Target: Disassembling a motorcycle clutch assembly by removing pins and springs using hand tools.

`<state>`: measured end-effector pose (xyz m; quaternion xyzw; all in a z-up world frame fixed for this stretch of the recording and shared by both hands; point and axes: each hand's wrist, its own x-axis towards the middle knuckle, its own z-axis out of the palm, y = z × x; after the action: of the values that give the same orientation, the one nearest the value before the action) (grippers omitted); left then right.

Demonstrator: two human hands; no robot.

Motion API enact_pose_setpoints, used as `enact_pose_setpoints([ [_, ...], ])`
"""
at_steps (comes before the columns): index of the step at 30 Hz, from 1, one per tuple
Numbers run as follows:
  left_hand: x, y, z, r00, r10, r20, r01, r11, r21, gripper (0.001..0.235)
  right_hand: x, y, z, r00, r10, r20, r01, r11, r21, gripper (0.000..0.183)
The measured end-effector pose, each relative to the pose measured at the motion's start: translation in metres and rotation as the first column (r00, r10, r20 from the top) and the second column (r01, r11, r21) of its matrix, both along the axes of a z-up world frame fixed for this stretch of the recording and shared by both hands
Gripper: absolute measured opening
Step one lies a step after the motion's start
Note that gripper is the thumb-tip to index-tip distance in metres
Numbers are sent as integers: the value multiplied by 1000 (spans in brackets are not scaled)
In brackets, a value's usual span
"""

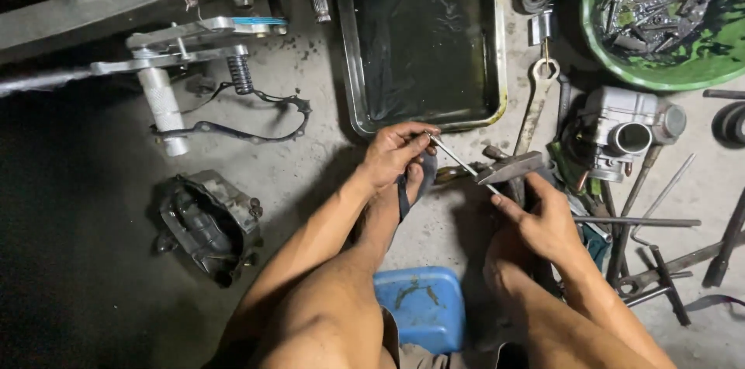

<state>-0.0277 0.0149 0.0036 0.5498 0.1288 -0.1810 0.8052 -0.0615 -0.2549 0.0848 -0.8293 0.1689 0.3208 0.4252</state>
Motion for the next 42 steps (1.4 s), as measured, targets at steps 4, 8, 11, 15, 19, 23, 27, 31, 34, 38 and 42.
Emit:
enact_pose_setpoints([
  [4, 7, 0, 0, 996, 17, 90, -29, 991, 132, 18, 8, 10, 18, 999, -12, 39, 13, 999, -34, 40],
  [8, 3, -6, -3, 992, 122, 19, -124, 987, 106, 14, 14, 20, 34, 996, -17, 92, 21, 999, -39, 39],
  [11, 6, -6, -6, 989, 135, 60, -144, 972, 188, 13, 11, 16, 25, 996, -13, 93, 17, 999, -47, 38],
  [15, 12, -9, 7, 974, 146, 176, -199, 918, 343, 11, 13, 14, 21, 993, -10, 117, 15, 999, -44, 36],
  [19, 12, -13, 16, 976, 212, 56, -219, 932, 288, 11, 1, 0, 4, 989, 5, 151, 3, 999, -51, 34],
  [23, 14, -12, 22, 971, 222, 91, -239, 917, 318, 12, 16, 16, 27, 991, -62, 122, 58, 998, 38, 33],
  [27, 19, -14, 27, 956, 291, 35, -285, 895, 342, 8, 21, 18, 35, 992, -32, 124, 33, 999, -8, 34],
  [31, 48, 22, 55, 807, 588, 50, -570, 755, 324, 8, 2, 0, 20, 991, -21, 131, 28, 998, -51, 34],
  [34, 69, 53, 71, 722, 691, 38, -671, 687, 280, 9, -25, -26, 5, 994, -67, 90, 71, 996, -45, 35],
  [38, 52, 34, 35, 901, 429, -71, -369, 841, 394, 9, -54, -42, 10, 987, -162, 5, 162, 987, 10, 46],
  [42, 49, 15, -33, 983, 138, 123, -184, 759, 624, 12, -61, -42, 17, 972, -215, -99, 212, 976, -37, 38],
])
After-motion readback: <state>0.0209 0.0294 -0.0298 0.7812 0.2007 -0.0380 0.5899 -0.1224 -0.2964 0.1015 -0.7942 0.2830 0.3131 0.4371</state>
